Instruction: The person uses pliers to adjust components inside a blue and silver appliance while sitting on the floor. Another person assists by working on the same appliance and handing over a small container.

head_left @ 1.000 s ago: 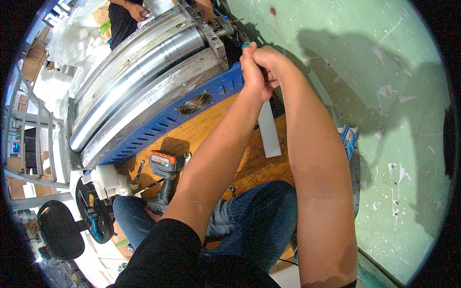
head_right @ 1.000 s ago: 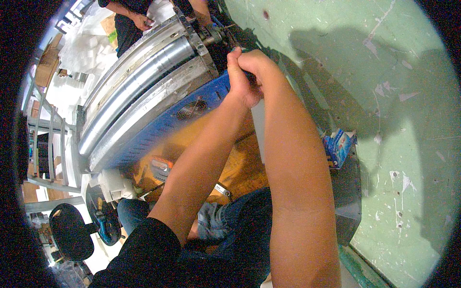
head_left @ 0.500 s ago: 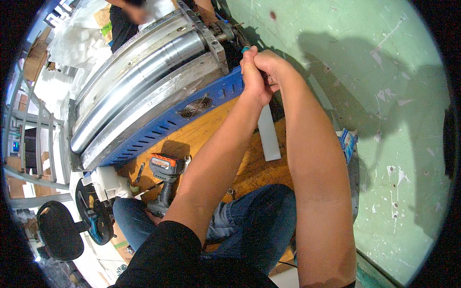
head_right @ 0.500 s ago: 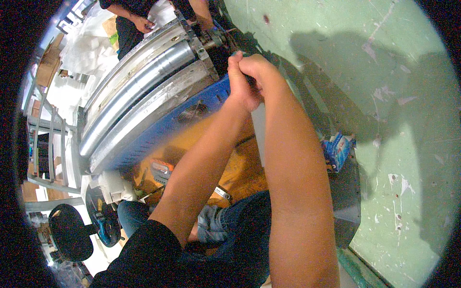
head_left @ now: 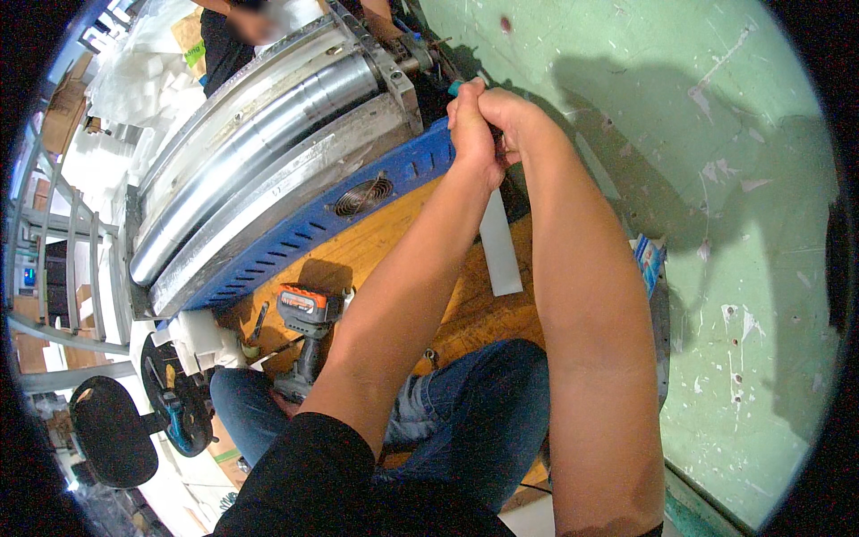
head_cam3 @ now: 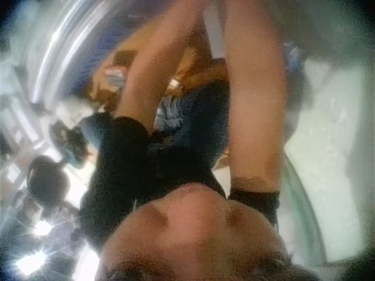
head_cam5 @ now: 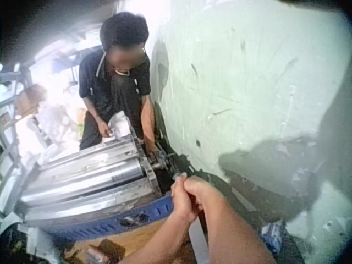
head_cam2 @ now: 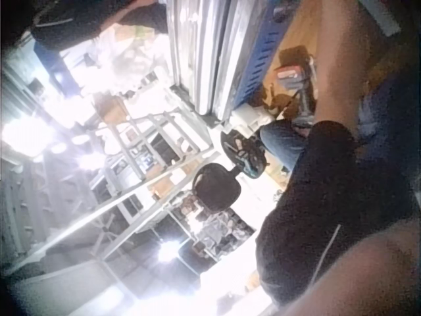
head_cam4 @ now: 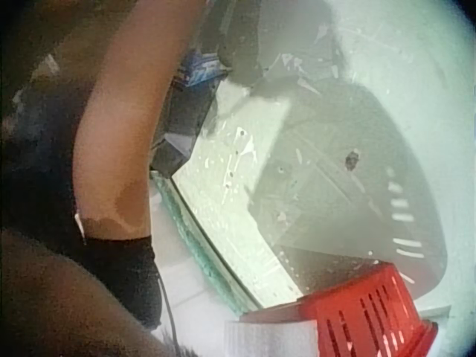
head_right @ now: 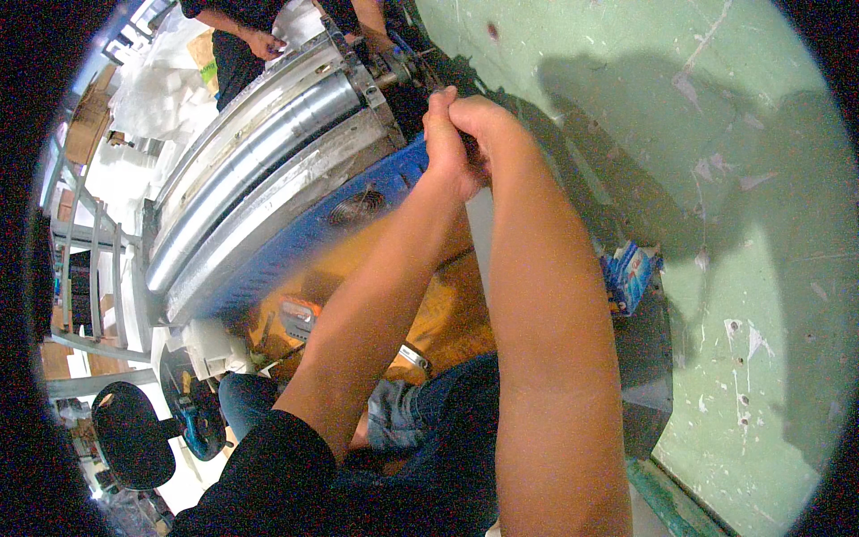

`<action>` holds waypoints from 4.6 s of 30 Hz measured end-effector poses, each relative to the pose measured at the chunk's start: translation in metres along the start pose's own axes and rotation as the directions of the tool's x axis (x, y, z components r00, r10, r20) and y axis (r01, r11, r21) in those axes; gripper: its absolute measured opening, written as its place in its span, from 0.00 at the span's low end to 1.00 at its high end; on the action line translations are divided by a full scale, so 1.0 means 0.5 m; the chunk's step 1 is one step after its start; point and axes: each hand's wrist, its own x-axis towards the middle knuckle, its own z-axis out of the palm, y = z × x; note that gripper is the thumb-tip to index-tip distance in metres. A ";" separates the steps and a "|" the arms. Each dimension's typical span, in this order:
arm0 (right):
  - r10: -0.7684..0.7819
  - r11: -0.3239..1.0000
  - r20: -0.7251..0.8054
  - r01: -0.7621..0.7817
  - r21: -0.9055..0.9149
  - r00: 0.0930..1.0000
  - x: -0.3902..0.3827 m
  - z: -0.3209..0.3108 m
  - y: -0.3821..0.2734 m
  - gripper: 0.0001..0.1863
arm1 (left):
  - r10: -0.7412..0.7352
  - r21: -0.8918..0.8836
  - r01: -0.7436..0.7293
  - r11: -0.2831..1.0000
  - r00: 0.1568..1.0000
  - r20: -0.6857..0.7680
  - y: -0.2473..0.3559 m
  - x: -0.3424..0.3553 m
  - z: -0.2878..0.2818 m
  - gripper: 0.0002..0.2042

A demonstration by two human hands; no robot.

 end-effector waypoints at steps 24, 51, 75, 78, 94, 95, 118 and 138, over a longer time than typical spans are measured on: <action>-0.044 0.996 -0.031 0.046 0.081 0.999 -0.007 0.018 0.008 0.12 | 0.053 0.059 -0.050 0.997 0.997 -0.048 0.031 -0.043 0.009 0.29; 0.013 0.972 -0.084 0.008 0.235 0.996 -0.008 0.033 -0.001 0.14 | 0.057 0.036 -0.055 0.998 0.997 -0.054 0.026 -0.028 0.001 0.27; -0.287 0.951 -0.540 0.166 -0.262 0.791 -0.125 0.082 0.114 0.24 | -0.297 0.181 0.238 0.954 0.819 0.492 -0.085 -0.182 -0.176 0.37; -0.273 0.950 -0.539 0.312 -0.020 0.797 -0.153 0.160 0.234 0.18 | -0.241 0.488 -0.007 0.873 0.862 0.445 -0.056 -0.312 -0.293 0.38; -0.023 0.994 -0.580 0.079 0.072 0.815 0.010 0.316 0.402 0.24 | 0.304 0.696 0.185 -0.693 0.952 0.049 0.189 -0.957 -0.785 0.35; -0.027 0.999 -0.541 0.035 0.005 0.841 0.007 0.320 0.397 0.24 | 0.334 0.737 0.154 -0.658 0.937 0.102 0.183 -0.949 -0.798 0.34; -0.011 0.967 -0.226 -0.047 -0.249 0.974 -0.026 0.310 0.386 0.32 | 0.329 0.691 0.141 -0.709 0.933 0.147 0.181 -0.921 -0.825 0.26; -0.006 0.940 -0.205 -0.064 -0.336 0.979 -0.041 0.300 0.370 0.31 | 0.328 0.649 0.189 -0.736 0.939 0.098 0.177 -0.917 -0.807 0.27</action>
